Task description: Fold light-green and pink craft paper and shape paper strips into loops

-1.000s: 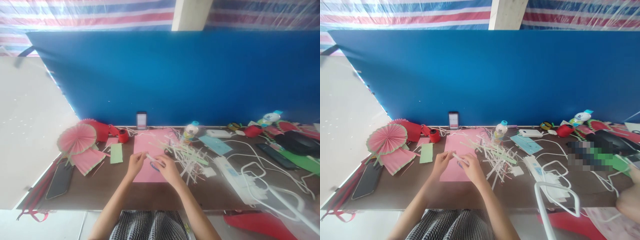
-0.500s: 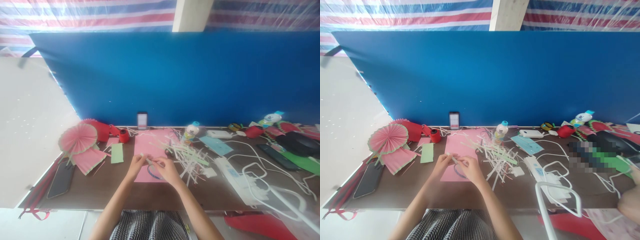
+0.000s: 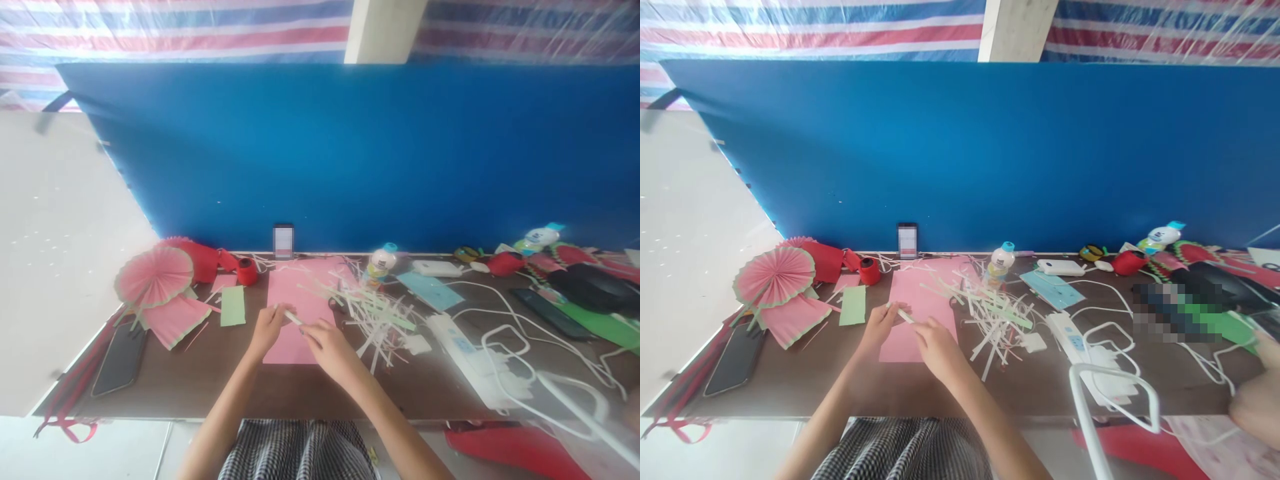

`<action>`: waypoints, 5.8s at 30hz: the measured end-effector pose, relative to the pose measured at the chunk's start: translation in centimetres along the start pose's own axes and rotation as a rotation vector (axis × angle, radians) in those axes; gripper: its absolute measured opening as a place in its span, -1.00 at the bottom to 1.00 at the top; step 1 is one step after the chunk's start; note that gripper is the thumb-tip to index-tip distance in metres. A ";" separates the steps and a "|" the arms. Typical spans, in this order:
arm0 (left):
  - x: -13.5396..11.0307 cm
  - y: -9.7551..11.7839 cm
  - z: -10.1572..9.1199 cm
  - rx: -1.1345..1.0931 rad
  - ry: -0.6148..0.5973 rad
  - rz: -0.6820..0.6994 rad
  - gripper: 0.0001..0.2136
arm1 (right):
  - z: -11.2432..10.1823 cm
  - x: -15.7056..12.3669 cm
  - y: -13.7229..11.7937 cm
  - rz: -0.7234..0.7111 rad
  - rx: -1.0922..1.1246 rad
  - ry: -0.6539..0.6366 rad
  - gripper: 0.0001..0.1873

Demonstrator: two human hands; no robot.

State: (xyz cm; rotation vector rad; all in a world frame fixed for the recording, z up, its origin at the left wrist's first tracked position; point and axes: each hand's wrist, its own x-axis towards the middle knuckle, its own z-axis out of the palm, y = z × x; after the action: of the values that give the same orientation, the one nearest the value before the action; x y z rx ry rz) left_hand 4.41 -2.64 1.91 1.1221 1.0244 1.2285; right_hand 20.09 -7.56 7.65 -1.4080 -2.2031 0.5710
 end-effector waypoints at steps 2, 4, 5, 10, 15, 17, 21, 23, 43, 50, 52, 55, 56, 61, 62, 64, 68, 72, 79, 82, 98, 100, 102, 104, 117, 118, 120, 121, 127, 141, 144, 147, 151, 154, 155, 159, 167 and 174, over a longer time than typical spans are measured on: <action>0.0 0.0 -0.2 -0.012 0.008 -0.002 -0.62 | -0.2 -0.1 -0.3 -0.013 -0.094 -0.027 -0.65; 0.0 0.0 -0.4 -0.025 0.020 -0.005 -0.63 | -0.3 0.0 -0.5 -0.055 -0.142 -0.022 -0.62; 0.0 0.1 -0.5 -0.029 0.022 -0.009 -0.63 | -0.4 0.0 -0.6 -0.079 -0.152 -0.014 -0.62; 0.1 0.3 -1.1 -0.073 0.051 -0.034 -0.63 | -0.4 -0.1 -0.1 -0.081 -0.282 -0.023 -0.59; 0.4 0.2 -2.1 -0.140 0.070 -0.077 -0.60 | 0.3 -0.3 0.8 -0.114 -0.418 0.009 -0.54; 0.5 0.1 -2.3 -0.143 0.060 -0.073 -0.58 | 0.6 -0.4 1.1 -0.133 -0.476 0.019 -0.52; 0.4 0.1 -2.4 -0.148 0.045 -0.078 -0.57 | 1.0 -0.3 1.8 -0.162 -0.498 0.031 -0.50; 0.3 0.0 -2.4 -0.178 0.041 -0.094 -0.58 | 1.1 -0.3 2.2 -0.161 -0.461 0.034 -0.51; 0.4 -0.5 -2.7 -0.362 0.011 -0.224 -0.68 | 2.4 -0.6 3.7 -0.212 -0.524 0.093 -0.47; 0.7 0.2 -2.5 -0.388 0.036 -0.311 -0.64 | 2.6 -0.6 3.7 -0.187 -0.439 0.079 -0.45; 0.6 0.1 -2.0 -0.444 0.031 -0.328 -0.57 | 2.6 -0.5 3.6 -0.170 -0.405 0.082 -0.46; 0.0 -0.3 -1.0 -0.514 -0.031 -0.300 -0.54 | 2.5 -0.4 3.6 -0.148 -0.329 0.086 -0.49; -0.2 -0.5 -0.6 -0.517 -0.056 -0.278 -0.56 | 2.5 -0.4 3.6 -0.143 -0.303 0.086 -0.50; -1.1 -1.0 0.9 -0.468 -0.103 -0.233 -0.63 | 2.7 -0.5 3.8 -0.136 -0.242 0.100 -0.52; -1.2 -1.1 1.0 -0.460 -0.097 -0.230 -0.63 | 2.7 -0.5 3.8 -0.137 -0.231 0.103 -0.52; -1.2 -1.0 1.2 -0.432 -0.082 -0.226 -0.62 | 2.5 -0.5 3.8 -0.142 -0.192 0.099 -0.54; -1.1 -0.8 0.8 -0.368 -0.023 -0.201 -0.60 | 1.4 -0.5 3.4 -0.147 -0.107 0.060 -0.58; -1.0 -0.5 0.0 -0.343 0.040 -0.173 -0.60 | 0.3 -0.4 3.4 -0.168 -0.119 0.012 -0.57; -0.9 -0.3 -0.8 -0.361 0.039 -0.180 -0.63 | 0.6 -0.3 3.7 -0.219 -0.299 -0.019 -0.49; -0.9 -0.2 -1.0 -0.379 0.021 -0.184 -0.63 | 0.9 -0.4 3.6 -0.237 -0.348 -0.012 -0.48; -0.1 -0.2 -2.5 -0.572 -0.046 -0.324 -0.54 | 3.4 0.0 4.2 0.066 0.318 0.262 -0.77; 0.4 -0.2 -3.1 -0.581 -0.004 -0.320 -0.61 | 3.5 0.0 4.2 0.075 0.374 0.254 -0.78; 0.7 0.0 -3.6 -0.586 0.020 -0.322 -0.63 | 3.5 0.1 4.1 0.078 0.388 0.249 -0.80; 0.6 0.4 -4.0 -0.560 0.077 -0.289 -0.61 | 3.4 0.1 3.8 0.085 0.370 0.260 -0.81; -1.9 3.8 0.0 0.864 -0.411 0.564 -0.79 | 1.8 -0.4 3.3 -0.004 0.080 0.258 -0.81; -1.9 3.5 0.0 0.943 -0.418 0.598 -0.81 | 1.7 -0.5 3.2 -0.009 0.059 0.260 -0.81; -1.8 3.1 0.0 1.034 -0.414 0.642 -0.83 | 1.6 -0.5 3.1 -0.016 0.018 0.265 -0.81; -1.9 2.9 0.0 1.056 -0.416 0.657 -0.83 | 1.5 -0.6 3.1 -0.020 -0.002 0.266 -0.81; -2.0 2.3 0.5 1.057 -0.391 0.676 -0.83 | 1.6 -0.6 2.9 -0.022 -0.143 0.303 -0.81; -2.1 2.5 0.7 1.015 -0.317 0.665 -0.87 | 2.4 -1.0 2.5 -0.073 -0.173 0.454 -0.80; -2.1 2.3 0.7 1.012 -0.309 0.676 -0.88 | 2.4 -1.0 2.6 -0.083 -0.128 0.443 -0.82; -2.1 2.2 0.7 1.009 -0.301 0.689 -0.89 | 2.5 -1.0 2.6 -0.092 -0.098 0.432 -0.82; -2.2 2.1 0.7 1.014 -0.294 0.703 -0.89 | 2.3 -0.9 2.5 -0.090 -0.133 0.408 -0.83; -2.1 1.9 0.7 1.024 -0.286 0.716 -0.89 | 2.1 -0.9 2.4 -0.095 -0.163 0.396 -0.84; -2.0 1.8 0.7 1.026 -0.284 0.721 -0.89 | 2.1 -0.9 2.4 -0.100 -0.179 0.399 -0.84; -1.9 1.5 0.7 0.992 -0.283 0.723 -0.88 | 2.2 -0.9 2.6 -0.130 -0.275 0.407 -0.84; -1.3 -0.1 1.5 0.530 -0.225 0.305 -0.85 | 4.1 -1.3 3.7 -0.188 -0.385 0.512 -0.74; 3.1 -2.8 -1.0 0.191 0.017 -0.043 -0.72 | 3.0 -2.8 6.7 0.034 -0.124 0.917 -0.87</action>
State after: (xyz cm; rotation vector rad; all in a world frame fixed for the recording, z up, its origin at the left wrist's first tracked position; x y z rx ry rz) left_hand 4.13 0.50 -0.96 1.2305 1.1927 1.1254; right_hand 24.25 -7.78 1.02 -1.3794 -1.4790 -0.2025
